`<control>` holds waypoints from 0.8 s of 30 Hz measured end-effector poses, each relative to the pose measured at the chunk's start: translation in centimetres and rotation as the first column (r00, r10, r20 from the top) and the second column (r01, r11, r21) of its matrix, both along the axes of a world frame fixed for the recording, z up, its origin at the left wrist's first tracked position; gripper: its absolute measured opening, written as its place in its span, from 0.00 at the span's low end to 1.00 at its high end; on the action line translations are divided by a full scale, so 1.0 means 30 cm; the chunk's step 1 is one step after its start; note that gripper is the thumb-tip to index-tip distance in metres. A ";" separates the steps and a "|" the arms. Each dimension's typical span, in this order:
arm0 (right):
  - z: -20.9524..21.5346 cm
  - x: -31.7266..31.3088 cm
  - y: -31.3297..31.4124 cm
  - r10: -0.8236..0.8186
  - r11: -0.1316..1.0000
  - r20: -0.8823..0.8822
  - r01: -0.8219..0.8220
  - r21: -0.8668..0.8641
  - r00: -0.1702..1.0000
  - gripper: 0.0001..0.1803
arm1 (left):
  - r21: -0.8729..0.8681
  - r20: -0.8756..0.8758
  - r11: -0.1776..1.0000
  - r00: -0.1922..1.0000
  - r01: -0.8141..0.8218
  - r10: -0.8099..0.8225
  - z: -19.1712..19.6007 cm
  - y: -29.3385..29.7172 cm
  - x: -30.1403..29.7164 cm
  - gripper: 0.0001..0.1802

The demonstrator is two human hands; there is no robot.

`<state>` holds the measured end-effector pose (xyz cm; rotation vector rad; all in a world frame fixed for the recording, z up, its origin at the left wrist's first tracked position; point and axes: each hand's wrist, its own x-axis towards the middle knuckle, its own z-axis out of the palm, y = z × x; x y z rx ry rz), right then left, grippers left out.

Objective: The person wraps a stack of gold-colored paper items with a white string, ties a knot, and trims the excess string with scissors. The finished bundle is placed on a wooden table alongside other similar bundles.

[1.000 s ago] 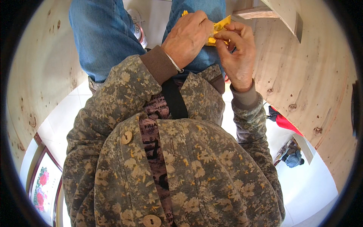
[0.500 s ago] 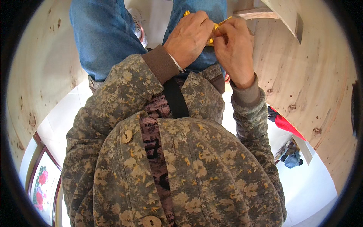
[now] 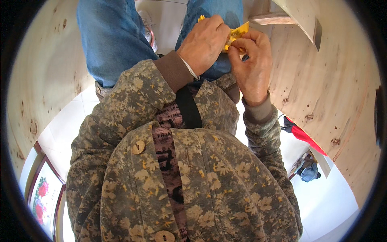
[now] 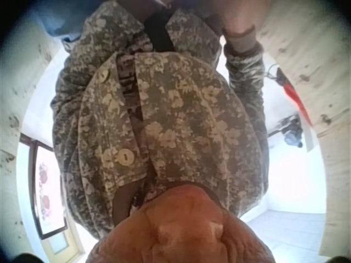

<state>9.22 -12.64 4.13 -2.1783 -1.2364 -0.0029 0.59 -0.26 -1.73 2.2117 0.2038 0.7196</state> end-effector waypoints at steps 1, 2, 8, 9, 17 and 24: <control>0.004 -0.006 0.006 -0.024 0.999 -0.003 0.024 -0.027 1.000 0.05 | -0.005 -0.009 1.000 1.000 -0.001 0.000 0.001 0.000 0.000 0.06; 0.008 -0.010 0.012 -0.023 0.999 0.041 0.025 -0.046 0.999 0.05 | 0.023 0.000 1.000 1.000 -0.012 0.012 0.001 0.000 0.000 0.06; 0.022 -0.018 0.053 0.009 0.987 0.300 0.040 -0.156 0.954 0.03 | 0.059 0.027 0.998 0.999 -0.019 0.017 -0.005 -0.002 -0.001 0.06; 0.021 -0.016 0.059 0.020 0.985 0.318 0.035 -0.166 0.948 0.03 | 0.056 0.028 0.998 0.999 -0.017 0.015 -0.006 -0.002 -0.001 0.06; 0.007 0.013 0.067 0.086 0.992 0.238 -0.062 -0.107 0.968 0.02 | 0.000 0.047 0.999 0.998 -0.045 0.045 -0.012 -0.005 0.000 0.07; -0.004 0.041 0.045 0.096 0.992 0.025 -0.094 -0.086 0.995 0.03 | -0.052 0.029 0.997 0.998 -0.048 0.050 -0.009 -0.009 -0.001 0.07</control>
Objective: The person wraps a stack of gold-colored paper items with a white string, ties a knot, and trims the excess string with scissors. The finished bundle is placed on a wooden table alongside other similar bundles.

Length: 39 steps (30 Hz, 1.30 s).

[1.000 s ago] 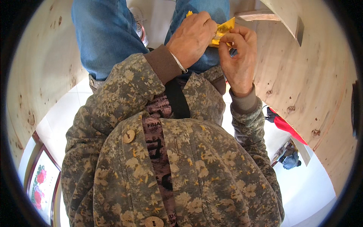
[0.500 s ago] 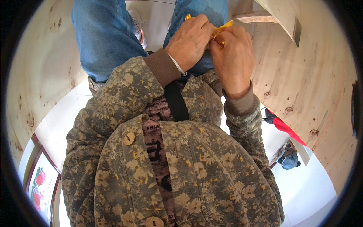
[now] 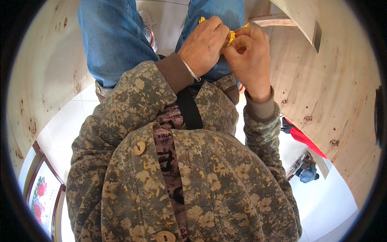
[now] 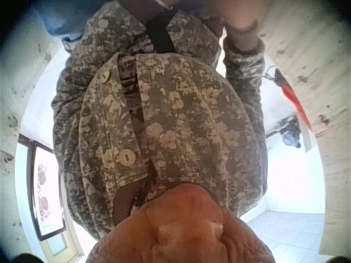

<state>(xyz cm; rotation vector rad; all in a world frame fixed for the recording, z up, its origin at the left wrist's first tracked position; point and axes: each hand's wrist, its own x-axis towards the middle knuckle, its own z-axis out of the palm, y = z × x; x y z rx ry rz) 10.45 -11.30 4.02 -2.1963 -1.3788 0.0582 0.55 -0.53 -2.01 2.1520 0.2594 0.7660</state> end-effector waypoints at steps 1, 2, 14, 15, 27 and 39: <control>0.002 0.009 -0.003 0.010 1.000 -0.044 -0.010 0.003 0.999 0.03 | 0.002 -0.008 1.000 1.000 0.000 0.000 0.002 0.001 -0.001 0.07; 0.006 0.017 -0.007 -0.012 0.999 -0.194 0.021 0.045 0.981 0.04 | -0.001 -0.008 1.000 1.000 0.002 -0.002 0.004 0.002 -0.001 0.07; 0.024 -0.060 -0.032 -0.022 0.994 0.014 0.020 0.111 1.000 0.10 | -0.015 -0.016 1.000 1.000 -0.004 0.004 0.007 -0.004 0.000 0.08; 0.023 -0.060 -0.029 -0.022 0.992 0.011 0.021 0.121 1.000 0.09 | -0.015 -0.010 1.000 1.000 0.001 -0.001 0.007 -0.003 0.001 0.07; -0.001 -0.033 -0.013 -0.180 0.981 -0.069 0.184 0.056 0.981 0.03 | 0.021 0.015 1.000 1.000 0.015 -0.015 -0.001 -0.001 -0.001 0.07; 0.025 -0.171 -0.019 -0.282 0.958 -0.016 0.283 0.043 0.959 0.03 | -0.001 0.036 1.000 0.999 0.031 -0.031 0.009 0.001 -0.008 0.06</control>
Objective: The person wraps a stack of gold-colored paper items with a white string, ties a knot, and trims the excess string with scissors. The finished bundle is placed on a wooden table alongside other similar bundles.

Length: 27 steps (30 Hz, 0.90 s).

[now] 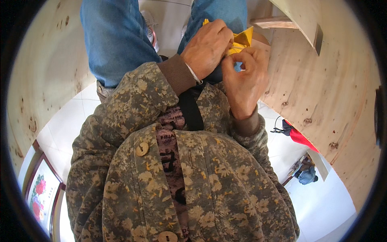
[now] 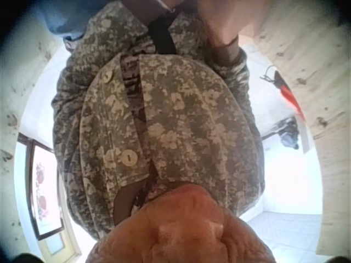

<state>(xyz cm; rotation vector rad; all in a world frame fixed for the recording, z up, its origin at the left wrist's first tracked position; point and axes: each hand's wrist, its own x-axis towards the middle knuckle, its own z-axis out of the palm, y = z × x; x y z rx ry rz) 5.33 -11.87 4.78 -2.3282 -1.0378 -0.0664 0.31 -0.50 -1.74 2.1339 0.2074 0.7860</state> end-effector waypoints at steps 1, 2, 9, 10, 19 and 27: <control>0.004 -0.008 -0.008 -0.046 0.999 -0.122 0.044 -0.017 0.992 0.03 | -0.003 -0.001 1.000 1.000 0.007 -0.007 0.000 0.001 0.001 0.06; 0.009 -0.013 -0.019 0.039 0.995 -0.189 -0.022 0.095 0.981 0.02 | -0.012 -0.006 1.000 1.000 0.006 -0.006 0.000 0.002 0.001 0.06; 0.009 0.042 -0.099 -0.025 0.931 -0.310 0.135 0.340 0.950 0.07 | 0.007 -0.036 1.000 0.999 -0.017 0.017 -0.003 -0.003 0.000 0.04; 0.000 0.061 -0.102 -0.022 0.936 -0.266 0.113 0.333 0.964 0.07 | -0.006 -0.063 1.000 0.998 -0.011 0.011 -0.004 -0.005 0.001 0.04; -0.008 0.081 -0.086 0.138 0.988 0.197 -0.149 0.041 0.971 0.12 | -0.001 -0.032 1.000 0.999 -0.013 0.013 -0.011 -0.004 0.000 0.05; -0.031 0.068 -0.050 0.161 0.986 0.209 -0.168 0.015 0.964 0.16 | -0.019 -0.039 1.000 0.999 -0.025 0.024 -0.009 -0.005 0.002 0.08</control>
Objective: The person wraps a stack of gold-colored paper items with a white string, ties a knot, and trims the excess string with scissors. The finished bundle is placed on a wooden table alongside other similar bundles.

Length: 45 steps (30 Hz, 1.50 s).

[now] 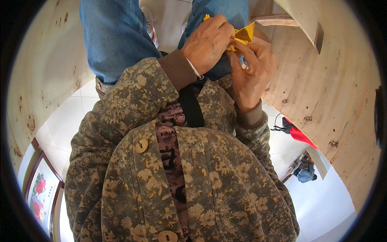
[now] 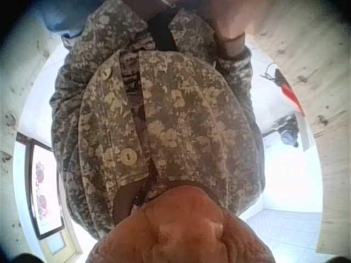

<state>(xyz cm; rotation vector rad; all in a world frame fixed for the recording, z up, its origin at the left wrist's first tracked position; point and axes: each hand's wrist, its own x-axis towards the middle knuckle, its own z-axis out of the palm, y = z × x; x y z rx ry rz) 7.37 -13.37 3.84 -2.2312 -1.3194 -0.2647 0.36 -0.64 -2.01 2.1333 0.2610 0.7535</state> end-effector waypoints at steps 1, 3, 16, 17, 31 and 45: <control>-0.008 0.004 0.005 0.016 1.000 0.002 -0.016 0.011 1.000 0.16 | -0.002 0.006 1.000 1.000 -0.001 0.001 0.000 0.000 -0.001 0.08; -0.023 0.010 0.013 0.012 0.998 -0.001 -0.012 0.067 1.000 0.14 | -0.008 0.017 1.000 1.000 -0.002 0.002 -0.001 0.000 -0.002 0.08; -0.030 0.030 0.078 -0.088 0.994 -0.134 0.096 0.048 0.987 0.02 | 0.013 0.040 1.000 0.999 0.017 -0.017 -0.018 0.013 -0.013 0.12; -0.030 0.032 0.080 -0.092 0.994 -0.138 0.099 0.051 0.986 0.02 | -0.031 0.065 0.999 0.997 0.032 -0.030 -0.017 0.013 -0.017 0.15; -0.079 0.048 0.107 -0.076 0.993 -0.081 0.082 0.083 0.994 0.03 | -0.220 0.025 0.972 0.997 0.083 -0.079 0.002 0.054 -0.034 0.29; -0.065 0.060 0.110 -0.051 0.994 -0.118 0.062 0.093 0.992 0.03 | 0.150 -0.132 0.988 0.990 -0.023 0.043 0.100 0.079 -0.099 0.16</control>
